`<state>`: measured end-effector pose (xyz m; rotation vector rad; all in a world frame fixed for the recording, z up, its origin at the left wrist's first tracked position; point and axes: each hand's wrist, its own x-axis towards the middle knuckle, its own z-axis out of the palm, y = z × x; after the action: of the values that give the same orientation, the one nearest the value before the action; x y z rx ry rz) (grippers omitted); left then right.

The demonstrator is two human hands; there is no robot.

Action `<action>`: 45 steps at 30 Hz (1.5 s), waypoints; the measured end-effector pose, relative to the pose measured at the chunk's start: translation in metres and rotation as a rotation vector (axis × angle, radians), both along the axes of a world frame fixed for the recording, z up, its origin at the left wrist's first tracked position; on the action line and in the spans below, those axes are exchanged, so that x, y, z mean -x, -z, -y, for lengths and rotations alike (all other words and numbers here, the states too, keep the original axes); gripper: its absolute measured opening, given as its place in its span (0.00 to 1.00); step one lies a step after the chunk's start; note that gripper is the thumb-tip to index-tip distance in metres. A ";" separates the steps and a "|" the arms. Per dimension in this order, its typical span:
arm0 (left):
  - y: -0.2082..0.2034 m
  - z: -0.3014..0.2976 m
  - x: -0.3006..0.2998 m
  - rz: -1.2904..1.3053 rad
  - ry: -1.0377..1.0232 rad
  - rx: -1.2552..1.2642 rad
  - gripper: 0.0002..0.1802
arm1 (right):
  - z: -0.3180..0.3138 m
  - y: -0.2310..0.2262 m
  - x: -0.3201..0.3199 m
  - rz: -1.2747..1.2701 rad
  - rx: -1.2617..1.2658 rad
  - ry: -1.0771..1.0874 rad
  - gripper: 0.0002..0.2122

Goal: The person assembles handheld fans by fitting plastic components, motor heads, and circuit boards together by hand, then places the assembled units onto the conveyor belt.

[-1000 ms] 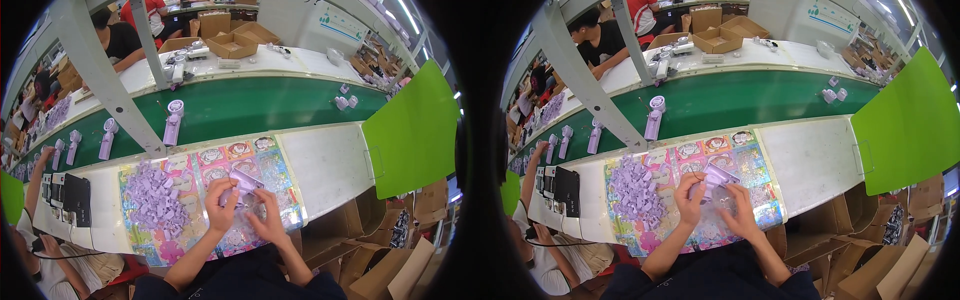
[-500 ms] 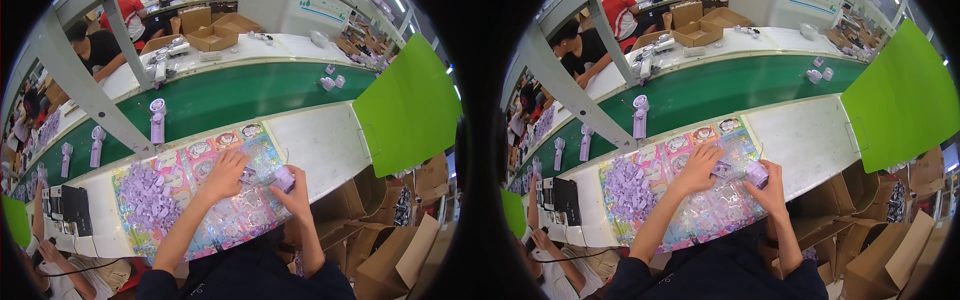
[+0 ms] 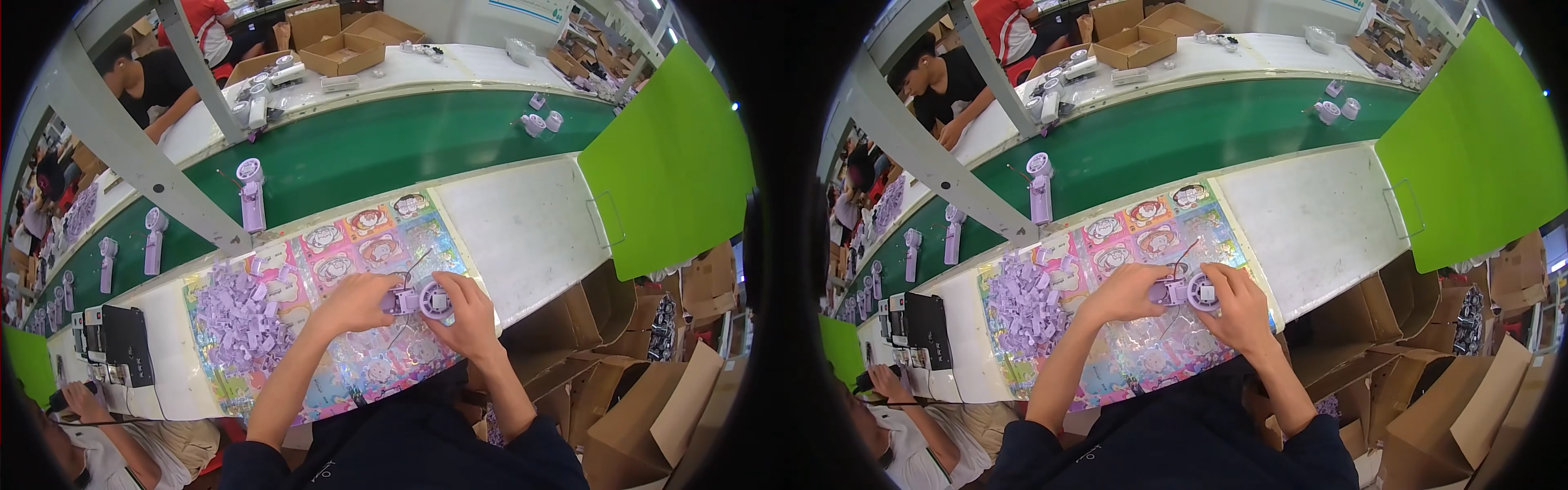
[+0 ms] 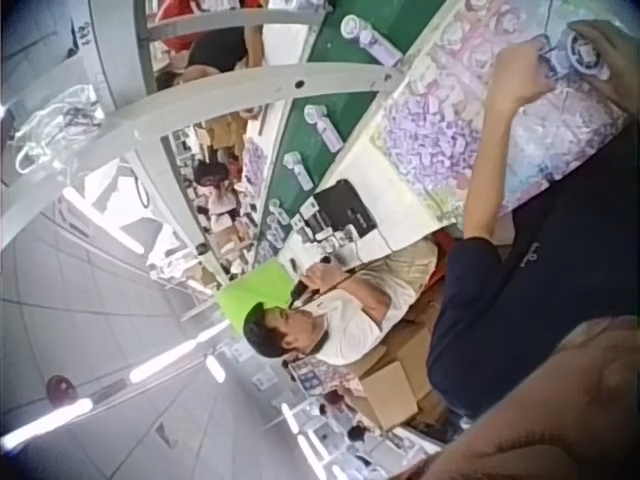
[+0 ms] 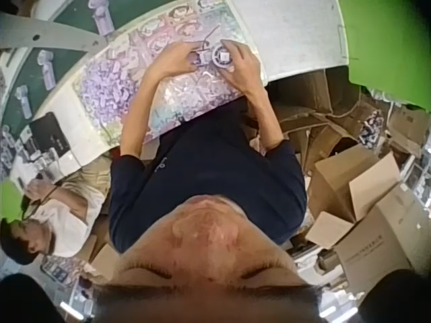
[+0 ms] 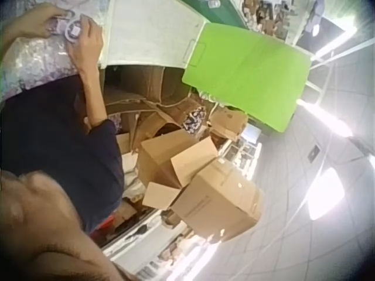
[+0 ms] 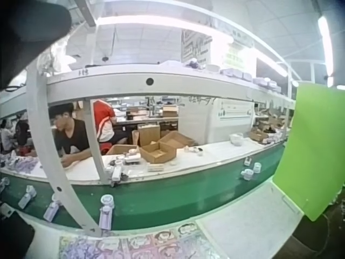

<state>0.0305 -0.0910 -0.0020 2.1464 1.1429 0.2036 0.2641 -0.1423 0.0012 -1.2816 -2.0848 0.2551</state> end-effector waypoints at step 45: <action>0.078 -0.253 -0.002 0.267 -1.330 0.013 0.24 | -0.039 0.073 0.001 -0.143 0.167 0.303 0.11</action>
<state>0.0327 0.1621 -0.0800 0.9682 2.1704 0.9974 0.2635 -0.1032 -0.0718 -1.6082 -1.7515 0.3793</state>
